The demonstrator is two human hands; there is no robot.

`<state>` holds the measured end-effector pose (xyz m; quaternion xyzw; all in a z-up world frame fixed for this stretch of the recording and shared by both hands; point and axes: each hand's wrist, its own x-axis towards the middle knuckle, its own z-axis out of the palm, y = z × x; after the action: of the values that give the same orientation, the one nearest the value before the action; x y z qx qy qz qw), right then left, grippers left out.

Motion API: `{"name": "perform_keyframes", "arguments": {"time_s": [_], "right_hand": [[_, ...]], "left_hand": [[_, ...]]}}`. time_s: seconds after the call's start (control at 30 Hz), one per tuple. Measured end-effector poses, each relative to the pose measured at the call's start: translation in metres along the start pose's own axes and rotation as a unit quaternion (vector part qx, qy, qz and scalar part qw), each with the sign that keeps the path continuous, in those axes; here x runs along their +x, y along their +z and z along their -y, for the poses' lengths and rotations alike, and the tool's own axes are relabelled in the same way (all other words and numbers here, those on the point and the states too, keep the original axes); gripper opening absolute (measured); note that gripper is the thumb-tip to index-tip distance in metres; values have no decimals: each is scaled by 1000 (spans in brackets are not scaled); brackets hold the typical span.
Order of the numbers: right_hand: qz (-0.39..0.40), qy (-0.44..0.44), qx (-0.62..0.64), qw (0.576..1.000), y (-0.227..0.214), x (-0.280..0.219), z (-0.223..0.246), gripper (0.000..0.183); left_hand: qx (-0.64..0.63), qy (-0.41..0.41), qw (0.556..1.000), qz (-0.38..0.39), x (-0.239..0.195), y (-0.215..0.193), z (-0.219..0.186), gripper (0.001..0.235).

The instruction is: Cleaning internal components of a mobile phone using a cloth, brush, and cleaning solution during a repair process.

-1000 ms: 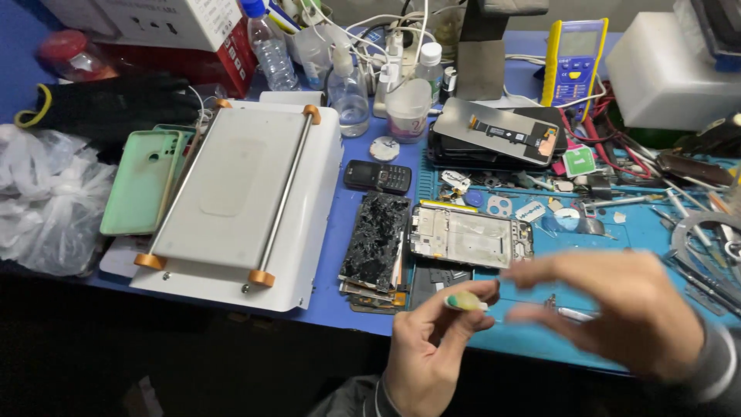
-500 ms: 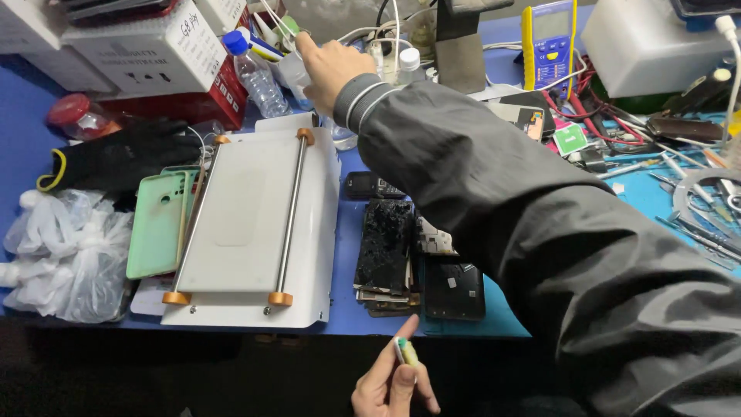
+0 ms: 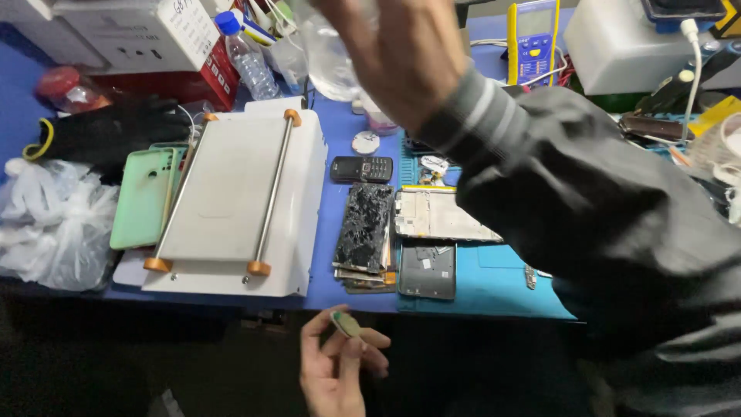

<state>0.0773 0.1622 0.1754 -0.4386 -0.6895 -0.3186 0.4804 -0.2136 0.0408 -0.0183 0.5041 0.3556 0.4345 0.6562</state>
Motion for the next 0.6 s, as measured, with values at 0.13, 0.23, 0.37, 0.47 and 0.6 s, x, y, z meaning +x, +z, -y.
{"name": "perform_keyframes", "arguments": {"time_s": [0.13, 0.23, 0.37, 0.47, 0.6], "right_hand": [[-36, 110, 312, 943, -63, -57, 83, 46], [100, 190, 355, 910, -103, -91, 144, 49], [349, 277, 412, 795, -99, -146, 194, 46], [425, 204, 478, 741, -78, -163, 209, 53], [438, 183, 486, 734, -62, -152, 226, 59]], "left_hand": [[-68, 64, 995, -43, -15, -10, 12, 32], [-99, 83, 989, -67, -31, -11, 6, 28], [-139, 99, 978, -119, -54, -17, 17, 26], [-195, 142, 965, -103, -72, -24, 22, 25], [-197, 166, 956, -138, -96, -32, 10, 27]]}}
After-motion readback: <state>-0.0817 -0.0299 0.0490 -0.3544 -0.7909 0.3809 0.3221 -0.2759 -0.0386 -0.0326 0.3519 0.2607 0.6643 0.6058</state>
